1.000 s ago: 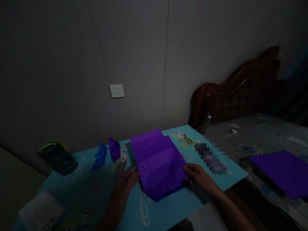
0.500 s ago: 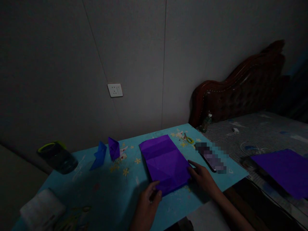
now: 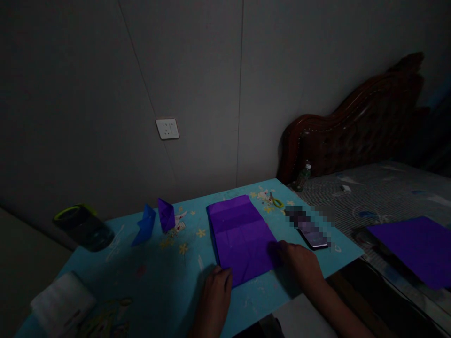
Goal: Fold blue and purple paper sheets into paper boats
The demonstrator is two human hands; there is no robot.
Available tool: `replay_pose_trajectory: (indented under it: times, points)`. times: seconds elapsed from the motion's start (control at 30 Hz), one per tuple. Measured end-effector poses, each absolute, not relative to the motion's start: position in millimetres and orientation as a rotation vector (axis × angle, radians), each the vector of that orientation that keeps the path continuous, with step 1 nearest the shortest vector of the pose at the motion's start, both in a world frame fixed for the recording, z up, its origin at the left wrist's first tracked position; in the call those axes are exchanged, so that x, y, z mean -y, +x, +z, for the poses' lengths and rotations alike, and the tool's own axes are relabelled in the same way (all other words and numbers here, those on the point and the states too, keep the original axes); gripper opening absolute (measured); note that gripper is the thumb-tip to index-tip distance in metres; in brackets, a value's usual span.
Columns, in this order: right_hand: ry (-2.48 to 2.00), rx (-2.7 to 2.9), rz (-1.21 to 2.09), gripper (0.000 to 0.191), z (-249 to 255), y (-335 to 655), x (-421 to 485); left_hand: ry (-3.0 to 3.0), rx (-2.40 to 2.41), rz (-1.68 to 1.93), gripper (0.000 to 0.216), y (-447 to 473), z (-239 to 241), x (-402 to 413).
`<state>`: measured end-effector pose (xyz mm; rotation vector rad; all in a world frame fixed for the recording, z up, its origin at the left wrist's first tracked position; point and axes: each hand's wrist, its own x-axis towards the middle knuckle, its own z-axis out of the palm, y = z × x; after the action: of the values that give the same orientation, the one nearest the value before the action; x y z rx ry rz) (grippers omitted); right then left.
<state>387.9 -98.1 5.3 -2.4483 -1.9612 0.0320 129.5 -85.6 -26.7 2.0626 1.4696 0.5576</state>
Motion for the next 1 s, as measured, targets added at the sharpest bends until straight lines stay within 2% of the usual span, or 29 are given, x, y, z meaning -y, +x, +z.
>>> replay_pose_trajectory:
  times: [0.07, 0.13, 0.3, 0.4, 0.57, 0.67, 0.73, 0.87, 1.0]
  points:
    - [-2.386, 2.038, -0.201, 0.021, 16.9, 377.4, 91.0, 2.129, -1.480, 0.487, 0.037, 130.7, -21.9, 88.4]
    - [-2.241, 2.113, -0.295, 0.022, 24.4, 361.7, 79.2, 2.185, -1.493, 0.395, 0.036, 132.0, -14.5, 90.7]
    - [-1.733, 2.311, -0.042, 0.051, 13.9, 319.3, 44.9, 2.320, -1.559, 0.192, 0.040, 134.5, -7.0, 95.3]
    - [-1.659, 2.361, 0.139, 0.059, -5.5, 309.8, 33.5, 2.396, -1.613, 0.144, 0.048, 136.2, -15.4, 99.1]
    - [-1.696, 2.337, 0.281, 0.061, -26.7, 311.0, 29.9, 2.455, -1.636, 0.053, 0.058, 141.4, -18.2, 104.2]
    - [-1.673, 2.327, 0.261, 0.059, -24.0, 311.7, 31.2, 2.468, -1.520, 0.072, 0.045, 140.5, -4.5, 100.8]
    - [-1.672, 2.274, 0.210, 0.054, -17.0, 315.6, 31.1, 2.466, -1.468, 0.197, 0.037, 136.3, 6.7, 93.0]
    - [-1.928, 1.980, 0.051, 0.041, 0.1, 339.9, 25.0, 2.416, -1.521, 0.475, 0.040, 124.0, 20.1, 64.2]
    - [-2.120, 1.775, 0.051, 0.038, 4.2, 371.1, 16.1, 2.248, -1.629, 0.556, 0.041, 119.0, 13.4, 35.8]
